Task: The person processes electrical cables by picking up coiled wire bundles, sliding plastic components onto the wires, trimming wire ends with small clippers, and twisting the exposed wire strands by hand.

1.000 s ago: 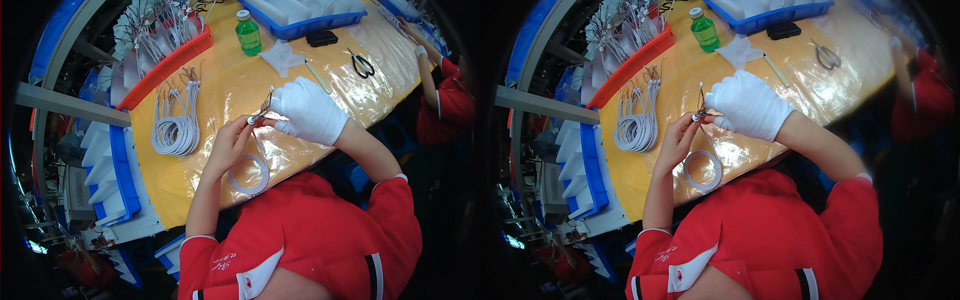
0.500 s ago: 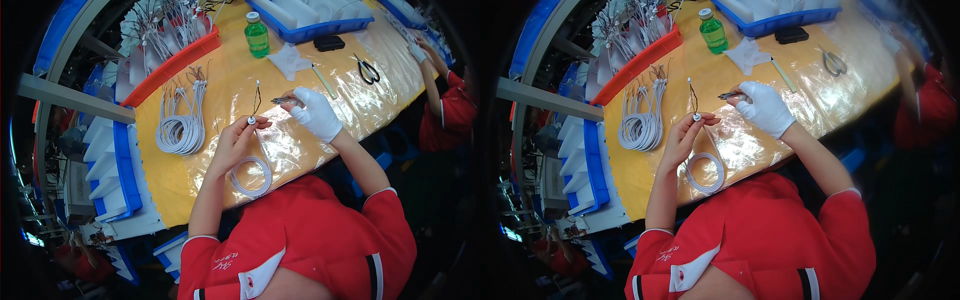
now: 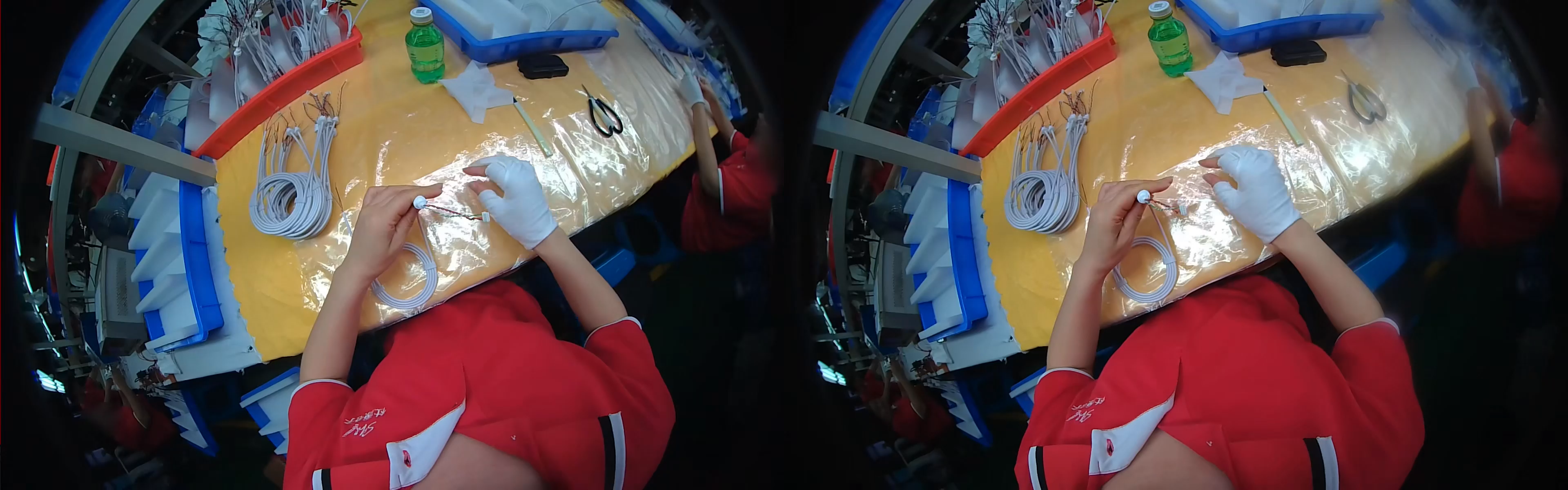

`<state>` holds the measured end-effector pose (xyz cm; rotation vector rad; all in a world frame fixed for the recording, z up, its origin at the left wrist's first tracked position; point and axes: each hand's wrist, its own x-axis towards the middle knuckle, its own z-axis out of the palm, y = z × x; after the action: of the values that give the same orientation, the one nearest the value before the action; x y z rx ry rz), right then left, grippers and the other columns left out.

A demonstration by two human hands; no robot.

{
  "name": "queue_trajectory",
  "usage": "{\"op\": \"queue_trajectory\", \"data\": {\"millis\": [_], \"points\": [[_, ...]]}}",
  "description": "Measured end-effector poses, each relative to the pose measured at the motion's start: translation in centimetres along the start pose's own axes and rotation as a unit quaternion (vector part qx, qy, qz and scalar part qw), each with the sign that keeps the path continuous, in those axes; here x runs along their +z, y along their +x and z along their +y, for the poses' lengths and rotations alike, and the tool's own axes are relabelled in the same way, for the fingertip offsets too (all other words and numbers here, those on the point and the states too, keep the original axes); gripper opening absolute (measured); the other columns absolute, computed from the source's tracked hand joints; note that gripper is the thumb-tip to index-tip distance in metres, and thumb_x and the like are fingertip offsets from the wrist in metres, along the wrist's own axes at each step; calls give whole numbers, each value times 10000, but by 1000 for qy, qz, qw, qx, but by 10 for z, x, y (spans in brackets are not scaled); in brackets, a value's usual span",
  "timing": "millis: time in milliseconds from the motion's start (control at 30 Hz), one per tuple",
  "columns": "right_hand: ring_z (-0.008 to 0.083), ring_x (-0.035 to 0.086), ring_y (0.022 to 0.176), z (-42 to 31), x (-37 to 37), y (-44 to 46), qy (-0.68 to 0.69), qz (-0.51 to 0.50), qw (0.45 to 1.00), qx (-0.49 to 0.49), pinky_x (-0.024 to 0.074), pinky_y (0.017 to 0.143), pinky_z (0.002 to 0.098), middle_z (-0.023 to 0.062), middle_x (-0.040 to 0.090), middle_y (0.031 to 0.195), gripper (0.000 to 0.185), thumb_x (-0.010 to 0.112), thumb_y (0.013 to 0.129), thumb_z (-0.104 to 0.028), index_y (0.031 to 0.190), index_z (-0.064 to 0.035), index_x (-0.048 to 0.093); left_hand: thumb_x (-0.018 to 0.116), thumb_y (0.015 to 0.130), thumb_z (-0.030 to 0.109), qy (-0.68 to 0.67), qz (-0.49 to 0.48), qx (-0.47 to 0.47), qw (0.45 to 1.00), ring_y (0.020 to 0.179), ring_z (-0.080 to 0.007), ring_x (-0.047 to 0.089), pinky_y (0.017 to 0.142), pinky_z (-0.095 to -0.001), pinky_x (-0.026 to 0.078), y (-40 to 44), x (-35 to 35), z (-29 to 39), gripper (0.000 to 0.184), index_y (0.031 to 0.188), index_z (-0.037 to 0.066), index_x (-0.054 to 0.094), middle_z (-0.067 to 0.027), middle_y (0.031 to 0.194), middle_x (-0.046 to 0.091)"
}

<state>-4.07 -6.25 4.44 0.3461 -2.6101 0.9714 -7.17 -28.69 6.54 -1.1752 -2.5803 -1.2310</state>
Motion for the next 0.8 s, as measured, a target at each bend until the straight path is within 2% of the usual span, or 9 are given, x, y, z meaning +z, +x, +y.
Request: {"op": "queue_trajectory", "data": {"millis": [100,167,267,433,467,500,533,633,800], "points": [[220,632,826,-27,19,-5,315,-102,933,138,500,730,315,133,627,869,214,647,791,-156,929,7,643,452,927,68,-83,12,-25,996,935,-169,583,834,-286,417,-1,1,-1,225,1078,41,617,-57,1054,650],[155,619,842,-43,25,-6,344,-121,922,126,498,753,282,96,621,897,237,630,839,-199,944,13,641,423,959,121,-313,42,-89,945,1004,-179,588,877,-282,436,4,-1,10,255,1108,-28,567,-130,1083,630],[111,591,790,-54,35,-8,430,-130,882,144,487,721,259,52,630,867,224,615,860,-209,898,8,654,420,962,140,-438,94,-101,888,1014,-216,595,884,-293,435,10,-7,10,282,1159,-32,528,-166,1106,613],[89,576,721,-61,13,-2,478,-182,829,226,450,653,227,35,641,742,211,606,865,-196,808,-2,668,514,918,149,-461,139,-166,860,1087,-239,556,899,-322,427,9,-14,10,488,1346,9,326,-185,1222,542],[89,576,721,-61,9,-1,475,-181,831,227,450,653,227,35,641,742,211,606,865,-196,808,-2,668,558,877,105,-233,226,-75,943,1155,-252,497,926,-343,405,11,-15,11,572,1372,32,281,-189,1279,487],[85,576,721,-61,5,-1,475,-186,830,227,450,654,226,36,641,745,211,602,868,-192,811,0,667,602,836,61,13,297,21,955,1224,-265,439,953,-364,384,11,-15,11,671,1398,56,236,-192,1337,433],[82,575,720,-62,1,-1,474,-192,829,227,451,656,225,38,642,748,210,599,870,-189,814,2,666,651,761,-1,145,307,99,935,1310,-285,318,998,-402,333,15,-20,4,654,1347,110,382,-152,1419,329],[119,593,751,-65,-6,-1,472,-213,821,241,466,713,245,67,640,773,179,599,861,-146,796,19,623,678,755,46,245,241,125,931,1276,-281,377,1020,-417,312,24,-33,13,448,1182,131,573,-109,1337,456],[124,597,744,-67,-13,-2,473,-184,830,230,472,706,250,75,640,775,171,602,856,-134,791,22,625,712,729,108,156,197,75,965,1111,-240,538,1023,-431,322,27,-30,1,253,978,124,669,-48,1062,637]]}}
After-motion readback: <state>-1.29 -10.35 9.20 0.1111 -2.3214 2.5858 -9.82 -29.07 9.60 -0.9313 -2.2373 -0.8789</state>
